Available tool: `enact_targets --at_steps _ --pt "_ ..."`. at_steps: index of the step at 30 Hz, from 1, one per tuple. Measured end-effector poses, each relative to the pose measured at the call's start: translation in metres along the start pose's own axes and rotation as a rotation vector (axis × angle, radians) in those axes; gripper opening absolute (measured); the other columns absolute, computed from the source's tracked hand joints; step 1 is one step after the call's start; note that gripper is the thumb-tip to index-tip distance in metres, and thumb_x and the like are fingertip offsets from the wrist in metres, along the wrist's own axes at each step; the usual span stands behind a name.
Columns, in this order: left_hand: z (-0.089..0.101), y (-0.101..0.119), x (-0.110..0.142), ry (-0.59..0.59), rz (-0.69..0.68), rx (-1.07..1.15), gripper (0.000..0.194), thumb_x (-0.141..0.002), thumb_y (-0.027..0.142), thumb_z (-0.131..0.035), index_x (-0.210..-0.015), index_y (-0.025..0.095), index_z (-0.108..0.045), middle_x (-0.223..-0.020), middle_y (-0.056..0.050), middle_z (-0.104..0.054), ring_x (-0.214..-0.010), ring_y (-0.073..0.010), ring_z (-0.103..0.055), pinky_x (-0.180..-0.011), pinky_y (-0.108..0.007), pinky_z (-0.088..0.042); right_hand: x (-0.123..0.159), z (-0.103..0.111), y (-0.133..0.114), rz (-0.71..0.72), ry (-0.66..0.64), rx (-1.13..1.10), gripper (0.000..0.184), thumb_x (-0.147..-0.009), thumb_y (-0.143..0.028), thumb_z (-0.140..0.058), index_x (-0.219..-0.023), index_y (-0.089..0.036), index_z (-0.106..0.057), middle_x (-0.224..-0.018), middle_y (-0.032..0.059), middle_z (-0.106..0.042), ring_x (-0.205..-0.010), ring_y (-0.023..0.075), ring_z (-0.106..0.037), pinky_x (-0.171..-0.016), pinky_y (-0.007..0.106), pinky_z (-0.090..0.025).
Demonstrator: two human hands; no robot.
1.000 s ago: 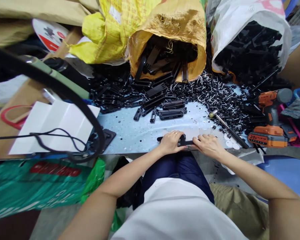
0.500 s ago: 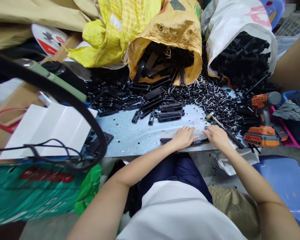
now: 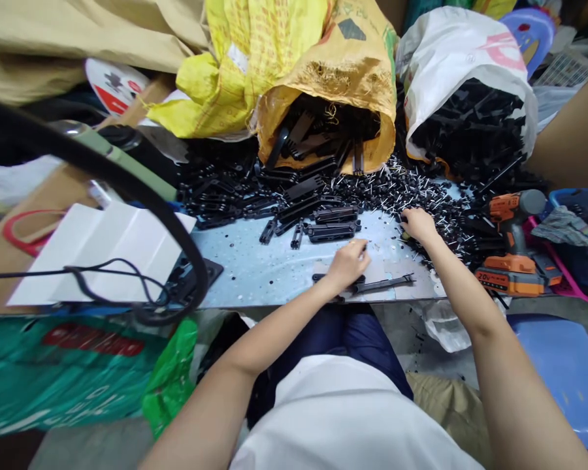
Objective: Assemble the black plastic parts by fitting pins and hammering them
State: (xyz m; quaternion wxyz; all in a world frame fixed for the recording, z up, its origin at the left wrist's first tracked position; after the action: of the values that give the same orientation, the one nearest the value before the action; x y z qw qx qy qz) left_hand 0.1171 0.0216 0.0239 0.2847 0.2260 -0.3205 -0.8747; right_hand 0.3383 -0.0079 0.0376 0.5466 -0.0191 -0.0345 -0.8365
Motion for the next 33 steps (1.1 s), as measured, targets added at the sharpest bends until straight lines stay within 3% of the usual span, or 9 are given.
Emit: enact_targets --at_steps 2,4,9,13,17,19,22,29,33 --pt "0.027 -0.030 0.027 0.205 0.063 0.144 0.022 -0.079 0.017 -0.047 -0.098 0.015 -0.057 -0.093 -0.008 -0.066 -0.081 -0.0169 -0.066 -0.078 -0.031 -0.052 -0.008 0.000 -0.006 0.015 -0.067 0.051 0.022 -0.075 -0.014 -0.050 -0.092 -0.013 -0.063 -0.094 0.0151 -0.064 -0.088 0.0256 -0.056 -0.073 0.033 -0.041" --pt "0.042 -0.053 0.053 0.305 0.165 0.299 0.022 -0.081 0.024 -0.047 -0.098 0.015 -0.057 -0.092 -0.008 -0.067 -0.081 -0.0172 -0.067 -0.076 -0.030 -0.053 -0.010 0.002 -0.011 0.040 -0.044 0.041 0.021 -0.076 -0.014 -0.048 -0.088 -0.013 -0.064 -0.090 0.0154 -0.065 -0.084 0.0250 -0.057 -0.072 0.033 -0.041" --pt "0.038 -0.071 0.088 0.350 0.262 0.422 0.025 -0.083 0.032 -0.048 -0.097 0.014 -0.058 -0.095 -0.010 -0.067 -0.089 -0.0197 -0.067 -0.079 -0.031 -0.054 0.018 0.010 -0.028 0.145 0.226 -0.278 0.024 -0.079 -0.019 -0.042 -0.092 -0.016 -0.062 -0.087 0.0102 -0.064 -0.078 0.0203 -0.058 -0.073 0.032 -0.044" --pt "0.034 -0.068 0.092 0.390 0.154 0.267 0.023 -0.086 0.028 -0.044 -0.098 0.016 -0.059 -0.095 -0.009 -0.067 -0.090 -0.0175 -0.066 -0.081 -0.031 -0.054 0.064 0.009 -0.053 0.242 0.222 -0.587 0.020 -0.080 -0.028 -0.046 -0.087 -0.018 -0.062 -0.082 0.0063 -0.064 -0.070 0.0164 -0.058 -0.067 0.030 -0.048" --pt "0.034 -0.062 0.095 0.367 -0.017 0.078 0.023 -0.087 0.025 -0.041 -0.098 0.018 -0.060 -0.096 -0.008 -0.068 -0.094 -0.0174 -0.063 -0.087 -0.034 -0.052 0.101 -0.001 -0.076 0.303 0.071 -0.759 0.022 -0.081 -0.035 -0.048 -0.086 -0.018 -0.061 -0.077 0.0045 -0.065 -0.065 0.0143 -0.060 -0.061 0.027 -0.051" --pt "0.034 -0.062 0.096 0.354 -0.034 0.042 0.024 -0.087 0.025 -0.041 -0.099 0.019 -0.060 -0.096 -0.008 -0.068 -0.094 -0.0174 -0.063 -0.085 -0.034 -0.053 0.110 -0.005 -0.083 0.328 0.059 -0.782 0.023 -0.082 -0.036 -0.046 -0.085 -0.018 -0.061 -0.077 0.0049 -0.065 -0.066 0.0144 -0.061 -0.061 0.027 -0.052" --pt "0.034 -0.063 0.097 0.351 0.004 0.013 0.025 -0.089 0.025 -0.039 -0.102 0.019 -0.059 -0.098 -0.009 -0.068 -0.093 -0.0176 -0.064 -0.082 -0.034 -0.052 0.117 -0.008 -0.087 0.369 0.122 -0.751 0.023 -0.085 -0.034 -0.043 -0.085 -0.019 -0.061 -0.080 0.0065 -0.066 -0.074 0.0161 -0.063 -0.066 0.029 -0.053" --pt "0.035 -0.067 0.103 0.216 -0.090 -0.302 0.025 -0.089 0.022 -0.040 -0.106 0.020 -0.059 -0.107 -0.012 -0.065 -0.114 -0.0276 -0.052 -0.095 -0.052 -0.033 0.123 -0.020 -0.092 0.561 0.162 -0.608 0.028 -0.091 -0.028 -0.036 -0.096 -0.019 -0.062 -0.098 0.0097 -0.066 -0.091 0.0164 -0.062 -0.080 0.033 -0.051" --pt "0.027 -0.045 0.085 0.016 -0.243 -0.357 0.037 -0.086 0.038 -0.047 -0.115 0.016 -0.053 -0.116 -0.016 -0.059 -0.117 -0.0302 -0.047 -0.097 -0.050 -0.029 0.127 -0.036 -0.084 0.605 0.286 -0.604 0.027 -0.089 -0.033 -0.045 -0.108 -0.021 -0.060 -0.104 0.0098 -0.065 -0.094 0.0179 -0.060 -0.080 0.035 -0.050"
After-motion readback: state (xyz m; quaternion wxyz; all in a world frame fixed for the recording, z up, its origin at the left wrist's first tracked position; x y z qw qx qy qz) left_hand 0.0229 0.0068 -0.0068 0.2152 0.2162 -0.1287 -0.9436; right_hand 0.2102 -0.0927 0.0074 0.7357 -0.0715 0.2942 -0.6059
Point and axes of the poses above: each hand's wrist, its own x-axis away from the middle knuckle, its own z-axis out of the back of the hand, y = z × x, the point moved 2 cm from there along -x, towards the middle knuckle
